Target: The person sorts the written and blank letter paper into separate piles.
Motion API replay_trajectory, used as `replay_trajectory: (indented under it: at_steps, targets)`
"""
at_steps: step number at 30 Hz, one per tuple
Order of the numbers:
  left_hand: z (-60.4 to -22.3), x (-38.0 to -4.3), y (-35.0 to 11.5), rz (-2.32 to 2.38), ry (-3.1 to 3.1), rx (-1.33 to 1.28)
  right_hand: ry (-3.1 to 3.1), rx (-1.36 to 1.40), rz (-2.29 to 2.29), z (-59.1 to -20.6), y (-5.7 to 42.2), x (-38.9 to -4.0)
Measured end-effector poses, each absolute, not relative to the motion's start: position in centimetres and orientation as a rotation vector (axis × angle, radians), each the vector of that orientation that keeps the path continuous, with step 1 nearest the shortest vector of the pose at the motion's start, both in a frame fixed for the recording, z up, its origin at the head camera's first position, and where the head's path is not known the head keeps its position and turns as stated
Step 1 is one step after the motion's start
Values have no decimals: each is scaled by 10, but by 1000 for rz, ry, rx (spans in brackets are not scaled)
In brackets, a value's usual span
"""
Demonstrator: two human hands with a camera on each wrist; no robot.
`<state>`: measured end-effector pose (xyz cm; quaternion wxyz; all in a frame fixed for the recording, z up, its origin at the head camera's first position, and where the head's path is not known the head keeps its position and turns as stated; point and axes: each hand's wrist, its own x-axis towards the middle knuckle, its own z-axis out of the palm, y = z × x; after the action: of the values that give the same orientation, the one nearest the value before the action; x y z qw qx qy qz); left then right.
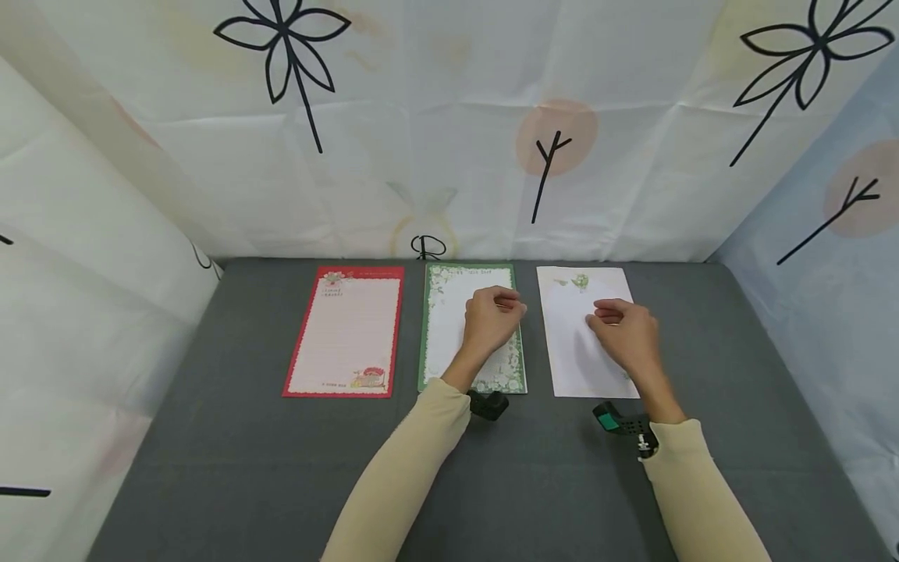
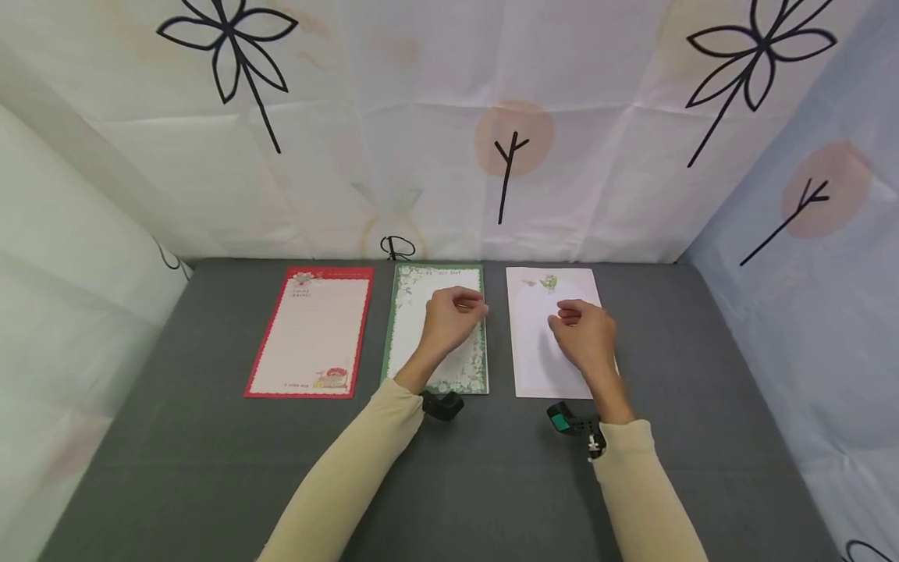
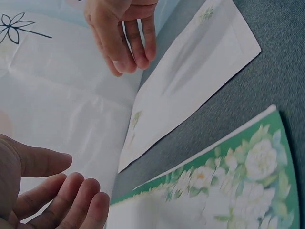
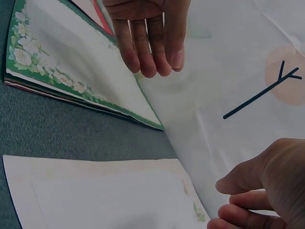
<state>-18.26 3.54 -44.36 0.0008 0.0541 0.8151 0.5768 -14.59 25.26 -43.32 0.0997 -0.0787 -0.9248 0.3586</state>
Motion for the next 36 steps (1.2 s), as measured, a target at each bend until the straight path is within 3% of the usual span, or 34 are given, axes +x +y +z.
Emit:
replay_trajectory:
  at_steps: [36]
  targets:
    - [-452,-178,-69,1811,2736,38,-2711,51,1375,-449,180,-158]
